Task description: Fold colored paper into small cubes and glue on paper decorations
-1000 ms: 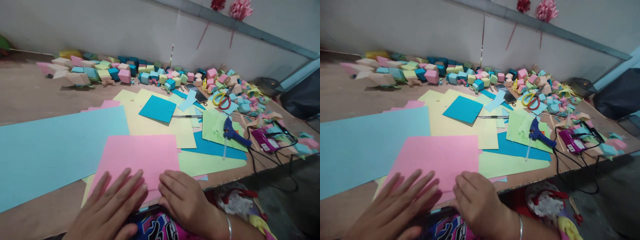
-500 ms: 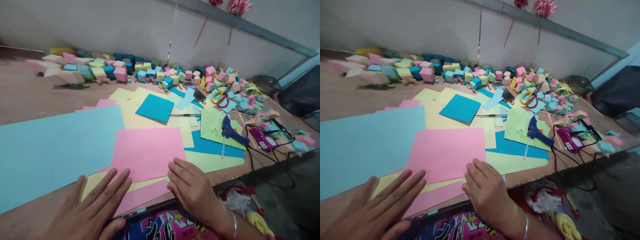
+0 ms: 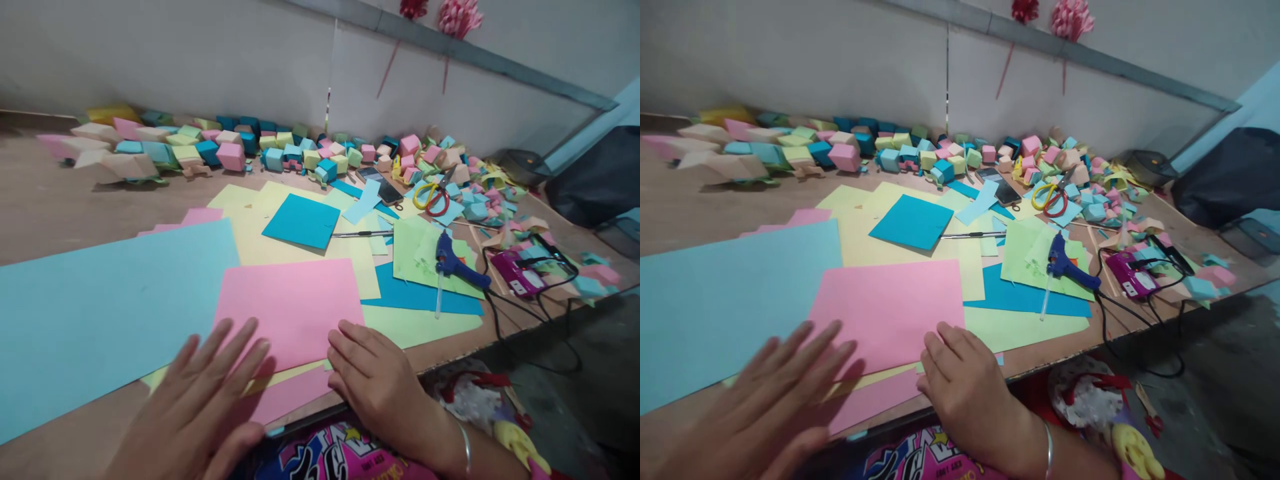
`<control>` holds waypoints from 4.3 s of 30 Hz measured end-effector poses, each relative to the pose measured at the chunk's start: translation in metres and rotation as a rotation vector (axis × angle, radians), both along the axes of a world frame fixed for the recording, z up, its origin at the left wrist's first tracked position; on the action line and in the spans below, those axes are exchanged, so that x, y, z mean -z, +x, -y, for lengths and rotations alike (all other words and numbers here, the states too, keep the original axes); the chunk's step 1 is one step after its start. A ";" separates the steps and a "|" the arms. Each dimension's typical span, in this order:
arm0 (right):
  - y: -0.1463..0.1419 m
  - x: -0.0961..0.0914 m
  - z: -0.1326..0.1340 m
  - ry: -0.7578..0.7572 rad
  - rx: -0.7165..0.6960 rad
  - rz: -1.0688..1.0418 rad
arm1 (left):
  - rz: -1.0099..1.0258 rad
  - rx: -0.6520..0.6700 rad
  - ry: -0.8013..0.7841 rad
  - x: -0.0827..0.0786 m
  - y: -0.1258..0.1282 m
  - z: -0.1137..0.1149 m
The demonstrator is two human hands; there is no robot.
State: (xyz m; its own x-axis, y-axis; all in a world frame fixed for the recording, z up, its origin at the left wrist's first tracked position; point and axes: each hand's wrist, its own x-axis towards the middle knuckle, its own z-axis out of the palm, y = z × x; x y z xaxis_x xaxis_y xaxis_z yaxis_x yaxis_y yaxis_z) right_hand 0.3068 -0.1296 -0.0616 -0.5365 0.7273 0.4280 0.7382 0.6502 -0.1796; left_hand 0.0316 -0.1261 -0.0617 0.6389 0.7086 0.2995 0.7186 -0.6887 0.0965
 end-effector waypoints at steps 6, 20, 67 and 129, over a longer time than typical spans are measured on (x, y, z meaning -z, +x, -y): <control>-0.018 0.006 -0.006 0.013 -0.124 0.019 | -0.165 0.115 0.014 0.011 0.024 -0.010; 0.024 0.000 0.009 -0.151 -0.035 0.121 | -0.147 0.059 -0.045 0.008 0.021 -0.003; -0.009 -0.044 -0.050 -0.233 0.287 -0.807 | 0.431 -0.356 -0.426 -0.063 0.006 -0.057; -0.040 -0.028 -0.068 -0.904 0.277 -1.240 | 0.860 -0.595 -0.428 -0.096 0.035 -0.094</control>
State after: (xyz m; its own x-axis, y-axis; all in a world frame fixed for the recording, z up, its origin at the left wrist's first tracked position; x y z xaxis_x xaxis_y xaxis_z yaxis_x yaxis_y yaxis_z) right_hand 0.2665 -0.0615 -0.0340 -0.0026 0.9911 -0.1331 -0.0886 -0.1329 -0.9872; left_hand 0.0665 -0.0321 0.0346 -0.1357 0.9813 0.1369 0.5022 -0.0510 0.8633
